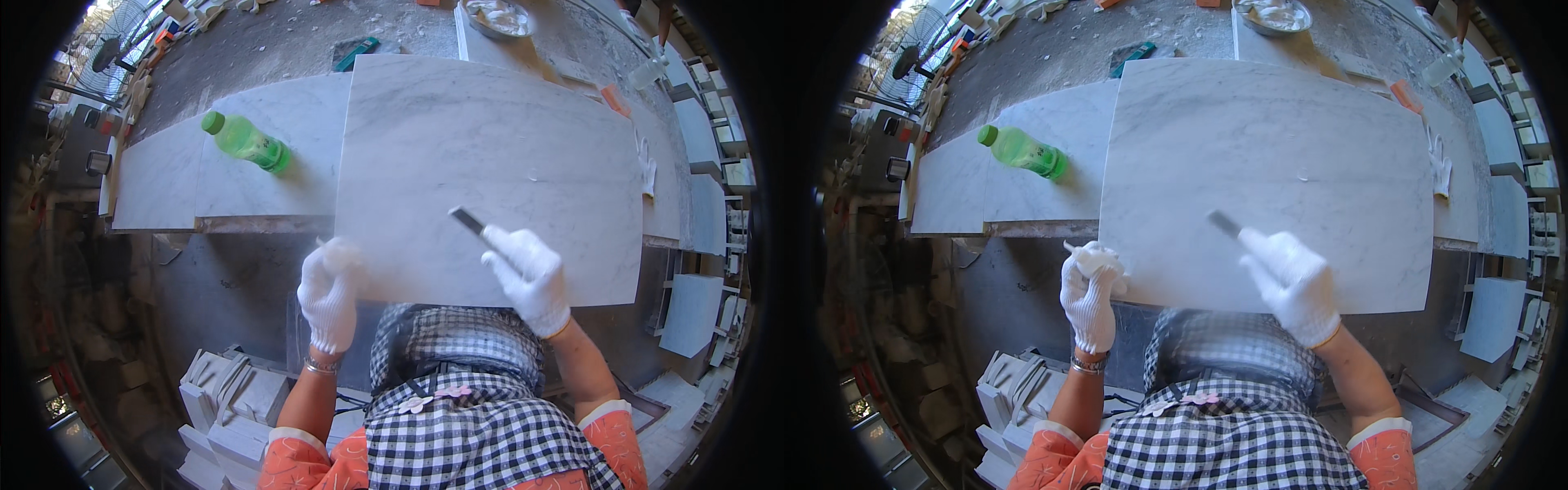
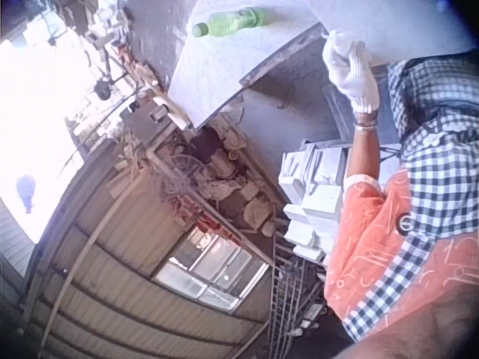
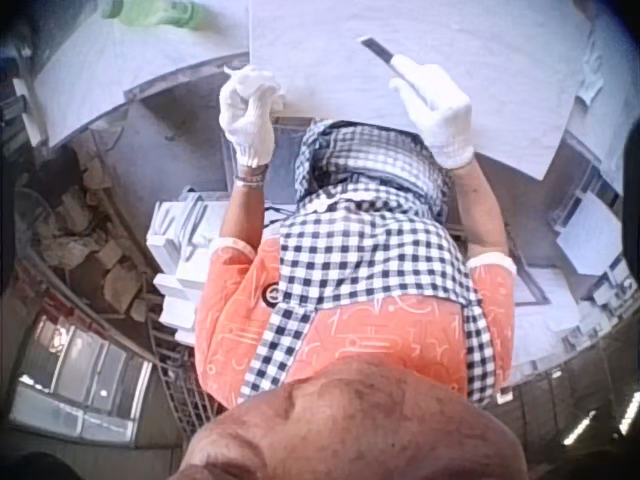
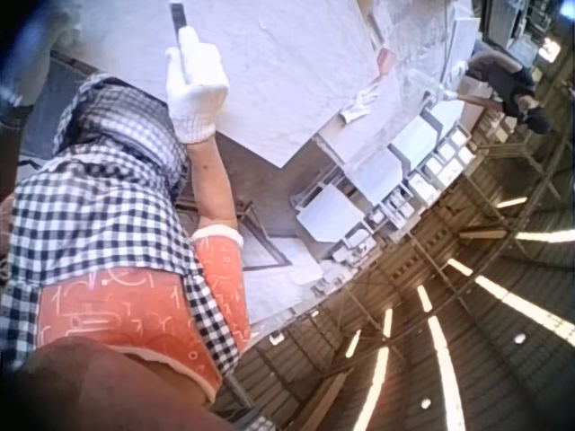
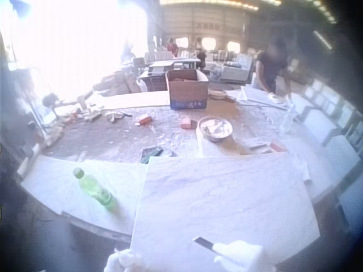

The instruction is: The person scrapes a white stone slab with a metal scraper, then wipes the surface with a cloth. The person lifts the slab and places it on a stack of similar slabs, then retrieves another slab and returns to the workbench.

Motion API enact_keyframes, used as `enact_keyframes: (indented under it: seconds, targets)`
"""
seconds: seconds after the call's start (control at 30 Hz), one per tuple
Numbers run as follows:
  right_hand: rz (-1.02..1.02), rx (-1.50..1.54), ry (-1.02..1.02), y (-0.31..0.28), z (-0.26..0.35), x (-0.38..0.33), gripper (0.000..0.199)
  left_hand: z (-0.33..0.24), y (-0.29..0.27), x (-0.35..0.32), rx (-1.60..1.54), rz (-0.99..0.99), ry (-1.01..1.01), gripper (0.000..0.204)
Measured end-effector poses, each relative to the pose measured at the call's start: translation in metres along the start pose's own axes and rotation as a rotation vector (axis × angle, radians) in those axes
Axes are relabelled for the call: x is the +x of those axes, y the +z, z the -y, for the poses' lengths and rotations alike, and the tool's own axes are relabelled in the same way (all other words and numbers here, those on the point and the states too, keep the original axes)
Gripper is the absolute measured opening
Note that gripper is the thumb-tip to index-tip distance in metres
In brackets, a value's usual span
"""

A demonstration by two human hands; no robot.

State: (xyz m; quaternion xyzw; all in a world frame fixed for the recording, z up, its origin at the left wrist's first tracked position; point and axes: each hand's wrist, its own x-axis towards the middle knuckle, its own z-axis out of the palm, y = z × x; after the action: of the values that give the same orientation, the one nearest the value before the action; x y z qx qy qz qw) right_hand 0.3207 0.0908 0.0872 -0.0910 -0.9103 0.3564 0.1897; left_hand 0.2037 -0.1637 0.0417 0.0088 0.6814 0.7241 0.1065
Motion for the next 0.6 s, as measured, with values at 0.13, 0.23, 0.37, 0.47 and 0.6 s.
enact_keyframes:
  seconds: [0.13, 0.23, 0.37, 0.47, 0.6]
  targets:
    - [0.086, -0.014, -0.089, 0.017, 0.023, -0.033, 0.035, 0.003, -0.021, -0.03, -0.08, -0.101, -0.074, 0.027]
    - [0.156, -0.061, -0.124, 0.026, 0.034, -0.043, 0.037, 0.01, -0.035, -0.047, -0.009, -0.152, -0.094, 0.025]
    - [0.241, -0.215, -0.233, 0.03, 0.043, -0.045, 0.038, 0.017, -0.049, -0.062, 0.099, -0.083, -0.072, 0.024]
    - [0.224, -0.252, -0.226, 0.03, 0.045, -0.044, 0.037, 0.017, -0.056, -0.067, 0.195, 0.005, -0.071, 0.027]
    - [0.1, -0.097, -0.205, 0.033, 0.045, -0.046, 0.034, 0.016, -0.057, -0.068, 0.268, 0.089, -0.075, 0.031]
